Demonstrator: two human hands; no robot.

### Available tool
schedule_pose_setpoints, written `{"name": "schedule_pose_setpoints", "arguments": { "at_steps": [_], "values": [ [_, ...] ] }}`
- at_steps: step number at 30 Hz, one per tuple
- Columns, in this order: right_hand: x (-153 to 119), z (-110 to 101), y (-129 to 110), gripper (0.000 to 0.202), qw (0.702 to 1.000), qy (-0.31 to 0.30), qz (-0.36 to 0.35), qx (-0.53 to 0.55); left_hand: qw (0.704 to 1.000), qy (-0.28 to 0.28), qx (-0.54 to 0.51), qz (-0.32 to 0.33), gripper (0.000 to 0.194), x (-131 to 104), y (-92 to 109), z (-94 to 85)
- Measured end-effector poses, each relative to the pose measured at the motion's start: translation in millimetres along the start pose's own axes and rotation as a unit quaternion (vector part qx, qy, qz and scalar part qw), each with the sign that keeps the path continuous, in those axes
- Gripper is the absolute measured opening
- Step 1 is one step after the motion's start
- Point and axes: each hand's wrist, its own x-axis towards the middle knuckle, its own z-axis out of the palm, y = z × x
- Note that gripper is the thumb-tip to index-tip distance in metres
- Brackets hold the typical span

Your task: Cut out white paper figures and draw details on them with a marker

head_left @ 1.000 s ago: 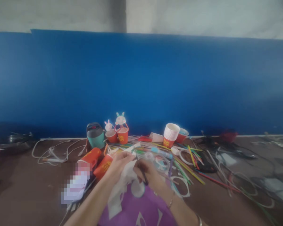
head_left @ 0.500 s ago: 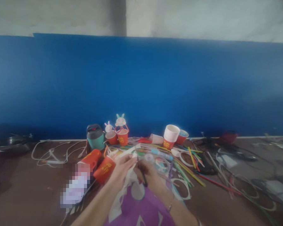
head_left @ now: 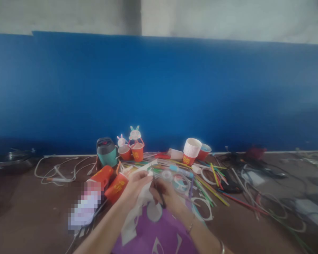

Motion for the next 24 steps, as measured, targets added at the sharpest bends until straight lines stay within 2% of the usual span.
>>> {"name": "schedule_pose_setpoints", "arguments": {
  "at_steps": [15, 19, 24],
  "values": [
    [1.1, -2.8, 2.5, 0.024, 0.999, -0.027, 0.044, -0.009, 0.996, -0.004, 0.089, -0.013, 0.023, -0.6, 20.0, -17.6],
    [3.3, -2.8, 10.3, 0.024, 0.999, -0.019, 0.036, 0.000, 0.996, 0.005, 0.084, 0.006, 0.026, 3.6, 12.8, -20.8],
    [4.9, -1.1, 15.6, 0.030, 1.000, 0.014, 0.019, 0.016, 0.998, 0.019, 0.059, 0.032, 0.024, 3.0, -1.0, -11.3]
  ]
}}
